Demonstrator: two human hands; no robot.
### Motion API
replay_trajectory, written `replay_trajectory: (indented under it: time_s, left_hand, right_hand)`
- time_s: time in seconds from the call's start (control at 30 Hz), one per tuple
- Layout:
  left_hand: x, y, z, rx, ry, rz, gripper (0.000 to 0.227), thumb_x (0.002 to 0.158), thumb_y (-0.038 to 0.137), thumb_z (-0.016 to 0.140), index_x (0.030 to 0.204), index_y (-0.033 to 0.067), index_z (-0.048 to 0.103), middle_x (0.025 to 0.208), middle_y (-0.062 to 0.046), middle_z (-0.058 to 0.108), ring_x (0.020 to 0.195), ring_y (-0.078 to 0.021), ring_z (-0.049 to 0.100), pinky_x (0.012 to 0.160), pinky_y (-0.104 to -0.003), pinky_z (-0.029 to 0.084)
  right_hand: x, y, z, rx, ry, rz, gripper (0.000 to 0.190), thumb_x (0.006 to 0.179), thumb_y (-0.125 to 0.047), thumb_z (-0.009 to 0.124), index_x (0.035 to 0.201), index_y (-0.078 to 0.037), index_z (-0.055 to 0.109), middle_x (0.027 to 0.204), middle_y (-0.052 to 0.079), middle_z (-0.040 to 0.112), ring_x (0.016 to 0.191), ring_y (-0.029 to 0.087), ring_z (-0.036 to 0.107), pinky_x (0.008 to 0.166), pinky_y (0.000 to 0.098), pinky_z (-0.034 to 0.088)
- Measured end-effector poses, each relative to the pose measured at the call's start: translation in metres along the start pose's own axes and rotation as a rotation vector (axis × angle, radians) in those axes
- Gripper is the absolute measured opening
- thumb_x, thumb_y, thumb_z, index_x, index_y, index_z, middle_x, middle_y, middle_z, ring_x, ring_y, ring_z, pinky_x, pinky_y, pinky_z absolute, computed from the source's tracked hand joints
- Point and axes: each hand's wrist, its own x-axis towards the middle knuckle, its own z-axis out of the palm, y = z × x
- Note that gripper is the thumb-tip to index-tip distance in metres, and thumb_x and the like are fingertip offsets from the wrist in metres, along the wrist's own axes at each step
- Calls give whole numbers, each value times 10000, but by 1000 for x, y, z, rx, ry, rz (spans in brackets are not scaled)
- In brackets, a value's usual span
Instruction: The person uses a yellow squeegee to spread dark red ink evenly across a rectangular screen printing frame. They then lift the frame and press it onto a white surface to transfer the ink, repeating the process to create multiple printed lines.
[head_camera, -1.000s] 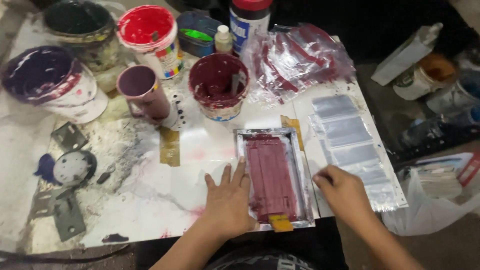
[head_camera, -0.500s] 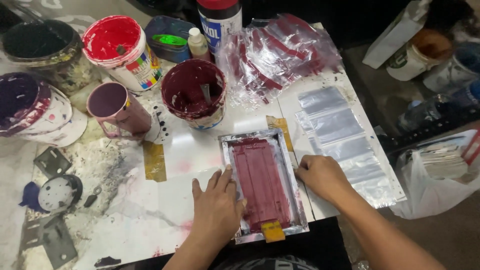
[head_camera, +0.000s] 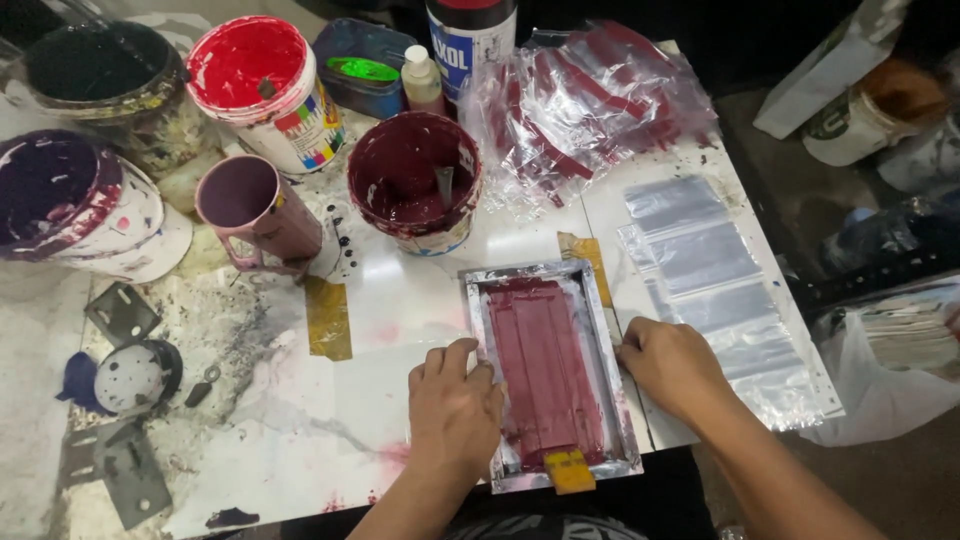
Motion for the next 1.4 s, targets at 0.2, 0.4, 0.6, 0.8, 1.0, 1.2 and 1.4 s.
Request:
replay_trajectory:
  time_s: [0.2, 0.4, 0.6, 0.8, 1.0, 1.2, 1.4]
  left_hand:
    - [-2, -5, 4, -194, 12, -140, 304, 882, 315, 698, 1085, 98, 763, 1176, -88, 607, 1063, -307, 555, 850, -512, 464]
    - [6, 7, -23, -226, -337, -572, 345, 959, 508, 535, 1032, 172, 563, 932, -24, 671, 858, -255, 627, 706, -450, 486]
    - [21, 23, -47, -160, -595, -668, 442, 998, 543, 469, 934, 133, 621, 849, -48, 688, 782, -263, 654, 643, -410, 502]
    - [20, 16, -29, -129, -550, -629, 379, 942, 463, 455, 841, 122, 587, 793, -65, 674, 760, -326, 641, 633, -462, 480]
    - [26, 14, -20, -61, -618, -595, 386, 988, 449, 438, 943, 113, 621, 913, -102, 695, 859, -367, 665, 712, -500, 516]
    - [24, 12, -13, -93, -585, -568, 338, 987, 365, 429, 814, 115, 577, 743, -52, 637, 692, -286, 617, 607, -437, 481]
    - [16, 7, 3, -100, -505, -485, 326, 988, 315, 442, 784, 101, 581, 726, -61, 626, 641, -288, 605, 583, -439, 483]
  right_hand:
    - [2, 1, 2, -7, -8, 35, 276, 983, -339, 582, 971, -99, 717, 844, 118, 765, 803, 293, 690, 684, 409, 515]
    - [0, 0, 0, -11, -21, 22, 266, 1009, -311, 561, 974, -96, 714, 781, 94, 752, 710, 243, 685, 635, 371, 531]
    - [1, -2, -1, -18, -21, 32, 260, 1003, -317, 565, 990, -112, 723, 827, 98, 766, 774, 255, 698, 681, 386, 535]
    - [5, 4, 4, -61, -20, -8, 239, 1006, -293, 557, 995, -117, 719, 764, 92, 746, 718, 248, 676, 644, 386, 526]
    - [7, 4, 2, -62, -27, 12, 266, 991, -341, 555, 968, -129, 714, 816, 100, 761, 815, 286, 685, 704, 414, 514]
    - [11, 8, 5, -75, -36, 14, 275, 984, -348, 550, 951, -118, 697, 842, 113, 756, 813, 296, 676, 696, 417, 497]
    - [7, 2, 0, -68, -55, 37, 258, 1003, -336, 551, 1001, -141, 720, 861, 89, 776, 822, 261, 699, 730, 398, 542]
